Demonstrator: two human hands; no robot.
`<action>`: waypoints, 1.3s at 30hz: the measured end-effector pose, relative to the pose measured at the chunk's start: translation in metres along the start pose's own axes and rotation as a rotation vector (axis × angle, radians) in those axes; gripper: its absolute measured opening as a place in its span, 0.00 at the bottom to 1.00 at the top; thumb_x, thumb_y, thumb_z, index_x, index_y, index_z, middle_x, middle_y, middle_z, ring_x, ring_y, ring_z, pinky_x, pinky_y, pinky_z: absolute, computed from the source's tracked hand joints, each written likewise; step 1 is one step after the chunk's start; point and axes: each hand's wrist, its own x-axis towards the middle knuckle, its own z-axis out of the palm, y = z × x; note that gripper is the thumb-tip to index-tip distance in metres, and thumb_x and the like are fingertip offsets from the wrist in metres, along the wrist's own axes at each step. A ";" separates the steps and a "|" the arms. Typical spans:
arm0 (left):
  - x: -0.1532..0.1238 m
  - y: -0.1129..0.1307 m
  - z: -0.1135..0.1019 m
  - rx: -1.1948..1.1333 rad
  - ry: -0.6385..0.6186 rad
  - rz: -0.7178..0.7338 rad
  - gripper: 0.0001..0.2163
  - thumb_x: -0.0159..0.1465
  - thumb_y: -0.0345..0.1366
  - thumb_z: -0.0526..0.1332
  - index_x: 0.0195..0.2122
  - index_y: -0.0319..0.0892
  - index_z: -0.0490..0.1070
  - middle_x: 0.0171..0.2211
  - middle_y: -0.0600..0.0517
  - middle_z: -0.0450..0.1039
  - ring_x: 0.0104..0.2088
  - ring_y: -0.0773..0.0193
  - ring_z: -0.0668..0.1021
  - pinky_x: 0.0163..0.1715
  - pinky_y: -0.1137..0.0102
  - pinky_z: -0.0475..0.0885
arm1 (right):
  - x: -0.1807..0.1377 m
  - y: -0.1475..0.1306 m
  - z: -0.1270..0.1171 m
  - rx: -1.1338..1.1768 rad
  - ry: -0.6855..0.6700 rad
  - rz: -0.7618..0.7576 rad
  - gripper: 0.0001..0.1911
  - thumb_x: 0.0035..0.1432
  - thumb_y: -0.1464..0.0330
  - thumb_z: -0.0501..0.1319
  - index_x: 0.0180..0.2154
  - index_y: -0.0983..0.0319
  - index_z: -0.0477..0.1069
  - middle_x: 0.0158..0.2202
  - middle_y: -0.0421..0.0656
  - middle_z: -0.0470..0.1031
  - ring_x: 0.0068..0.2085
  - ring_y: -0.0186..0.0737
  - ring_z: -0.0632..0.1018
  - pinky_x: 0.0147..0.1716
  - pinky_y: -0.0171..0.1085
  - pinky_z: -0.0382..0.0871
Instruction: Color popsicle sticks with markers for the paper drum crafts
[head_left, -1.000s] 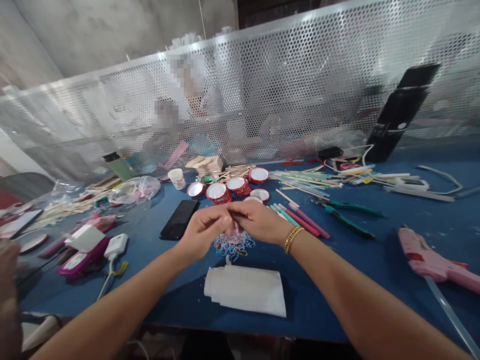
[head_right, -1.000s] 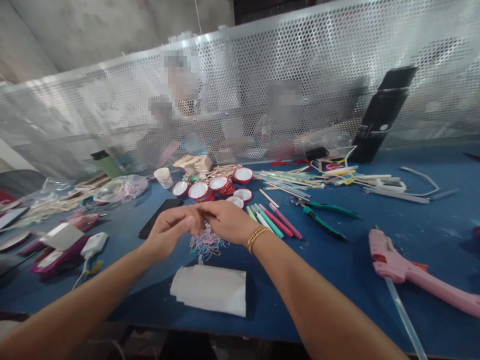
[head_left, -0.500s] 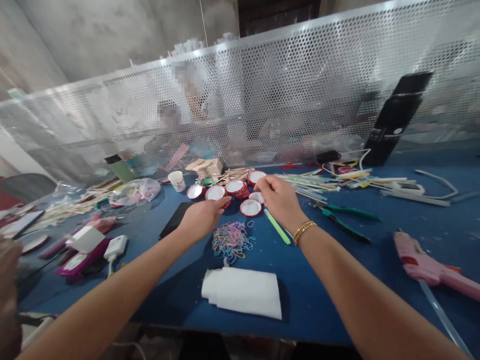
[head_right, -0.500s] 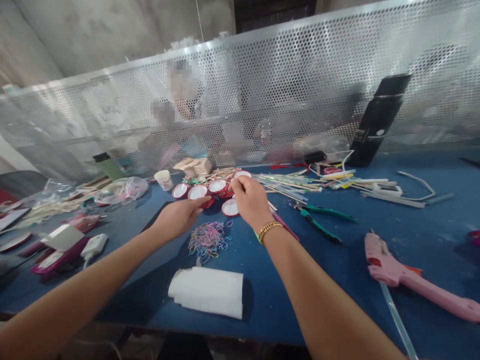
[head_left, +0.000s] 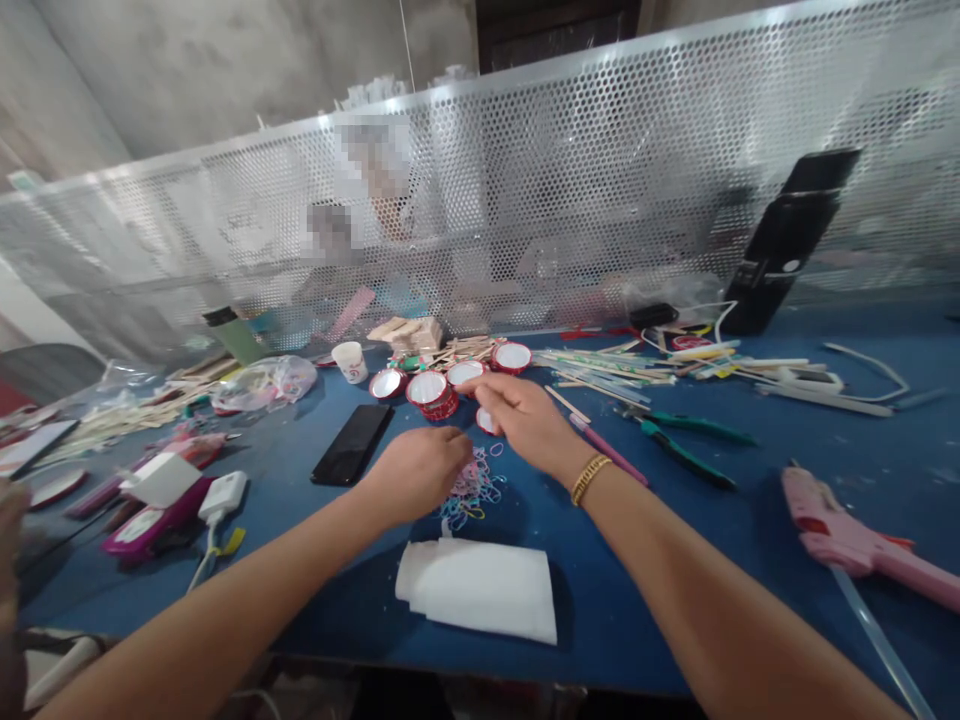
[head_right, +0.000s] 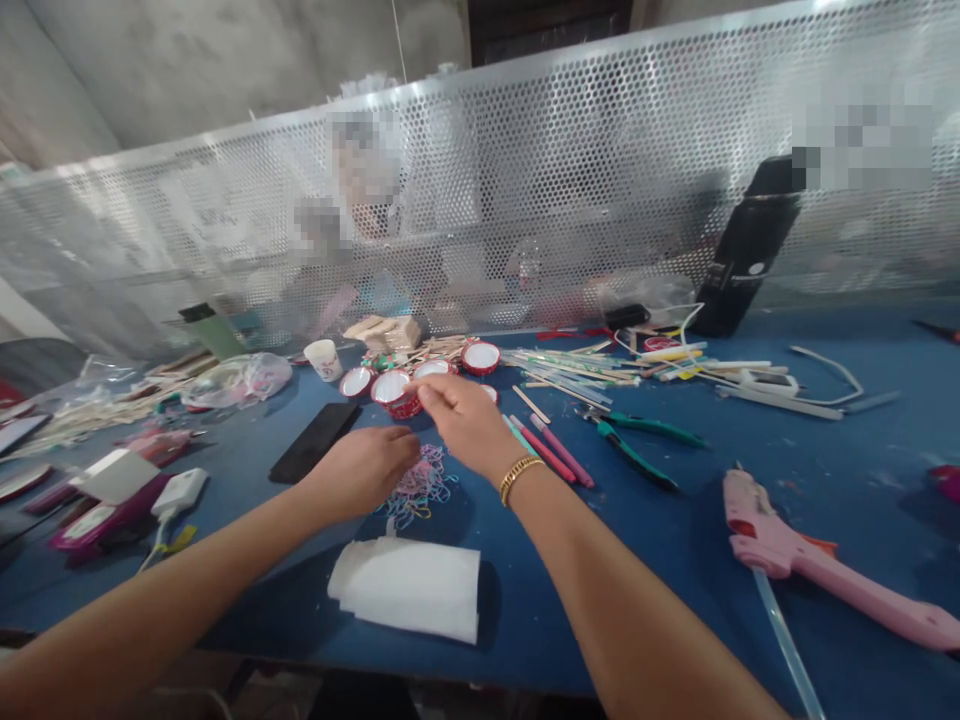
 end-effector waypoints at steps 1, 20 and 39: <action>-0.003 0.005 -0.002 -0.035 0.032 0.066 0.08 0.67 0.30 0.53 0.37 0.40 0.72 0.35 0.48 0.76 0.34 0.58 0.78 0.33 0.66 0.70 | -0.002 -0.005 0.005 0.068 -0.086 -0.009 0.16 0.67 0.64 0.51 0.44 0.60 0.76 0.40 0.44 0.79 0.44 0.39 0.77 0.42 0.36 0.67; -0.058 -0.037 -0.002 -0.406 0.196 -0.219 0.14 0.72 0.36 0.46 0.28 0.43 0.59 0.28 0.53 0.65 0.31 0.64 0.69 0.34 0.68 0.62 | 0.002 -0.015 -0.023 0.879 -0.003 0.192 0.21 0.57 0.56 0.64 0.22 0.61 0.60 0.36 0.42 0.75 0.26 0.30 0.70 0.26 0.34 0.64; -0.016 -0.021 0.019 -0.427 -0.002 -0.003 0.32 0.65 0.52 0.59 0.67 0.46 0.57 0.68 0.40 0.55 0.67 0.50 0.60 0.63 0.51 0.59 | 0.010 0.015 -0.021 0.132 0.324 0.289 0.10 0.59 0.65 0.56 0.35 0.63 0.74 0.37 0.45 0.79 0.24 0.30 0.73 0.25 0.32 0.68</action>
